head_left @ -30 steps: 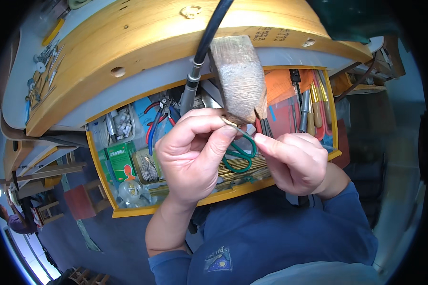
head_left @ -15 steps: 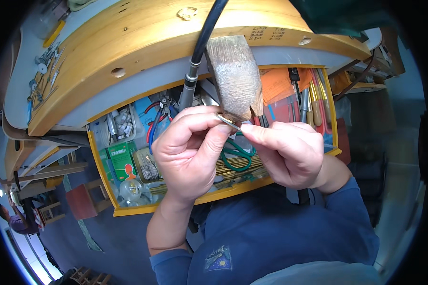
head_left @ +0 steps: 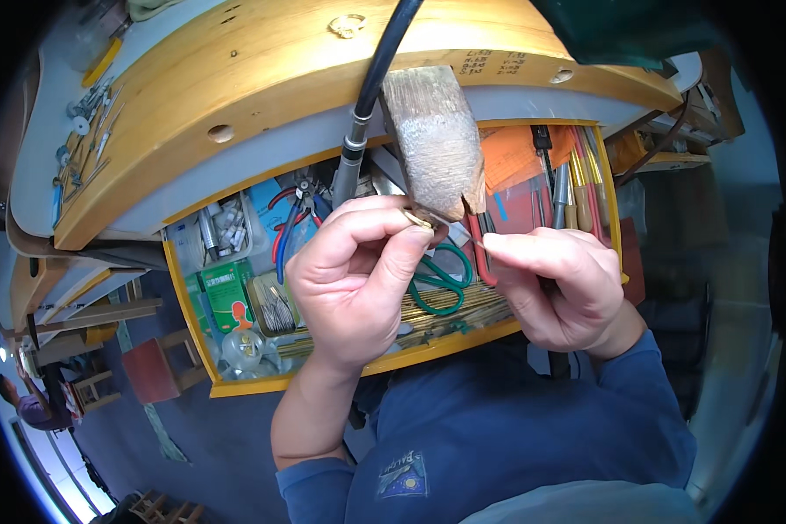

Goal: The person grinds a ring using a rotary hand tool, files it with a metal hand file, and turns the ring in their hands.

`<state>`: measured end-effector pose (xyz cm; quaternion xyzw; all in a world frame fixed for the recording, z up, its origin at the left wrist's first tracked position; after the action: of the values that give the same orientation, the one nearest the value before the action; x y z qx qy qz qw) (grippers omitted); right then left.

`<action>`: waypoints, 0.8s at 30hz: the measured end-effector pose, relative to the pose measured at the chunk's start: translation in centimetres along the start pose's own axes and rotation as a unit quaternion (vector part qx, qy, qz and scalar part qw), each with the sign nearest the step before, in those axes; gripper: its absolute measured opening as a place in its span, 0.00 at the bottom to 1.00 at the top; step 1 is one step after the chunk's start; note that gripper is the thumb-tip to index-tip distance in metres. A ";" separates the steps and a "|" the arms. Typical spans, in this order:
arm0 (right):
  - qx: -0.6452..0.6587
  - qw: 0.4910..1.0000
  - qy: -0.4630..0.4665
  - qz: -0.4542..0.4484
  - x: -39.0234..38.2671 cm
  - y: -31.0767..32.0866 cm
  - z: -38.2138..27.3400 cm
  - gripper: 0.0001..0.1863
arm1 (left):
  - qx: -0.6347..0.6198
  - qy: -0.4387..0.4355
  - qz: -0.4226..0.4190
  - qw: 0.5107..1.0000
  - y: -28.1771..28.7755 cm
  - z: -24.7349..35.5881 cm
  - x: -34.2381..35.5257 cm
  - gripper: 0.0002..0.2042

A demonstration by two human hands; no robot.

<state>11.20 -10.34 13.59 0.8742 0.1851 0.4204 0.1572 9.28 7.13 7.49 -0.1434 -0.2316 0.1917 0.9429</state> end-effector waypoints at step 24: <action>-0.045 0.998 0.037 -0.011 -1.0 -0.6 0.2 0.18 | -0.120 0.094 -0.029 0.988 -0.4 -1.4 -0.2 0.04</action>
<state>10.67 -10.32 12.52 0.8483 0.1816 0.4581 0.1940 9.94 6.42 6.38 -0.2665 -0.1670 0.1201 0.9416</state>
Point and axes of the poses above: each hand's wrist, its own x-axis towards the middle knuckle, its own y-axis out of the back of the hand, z = x × y, the point moved 7 cm from there along x, towards the middle knuckle, and after that the axes turned 10 degrees about z, right-handed, at the moved point
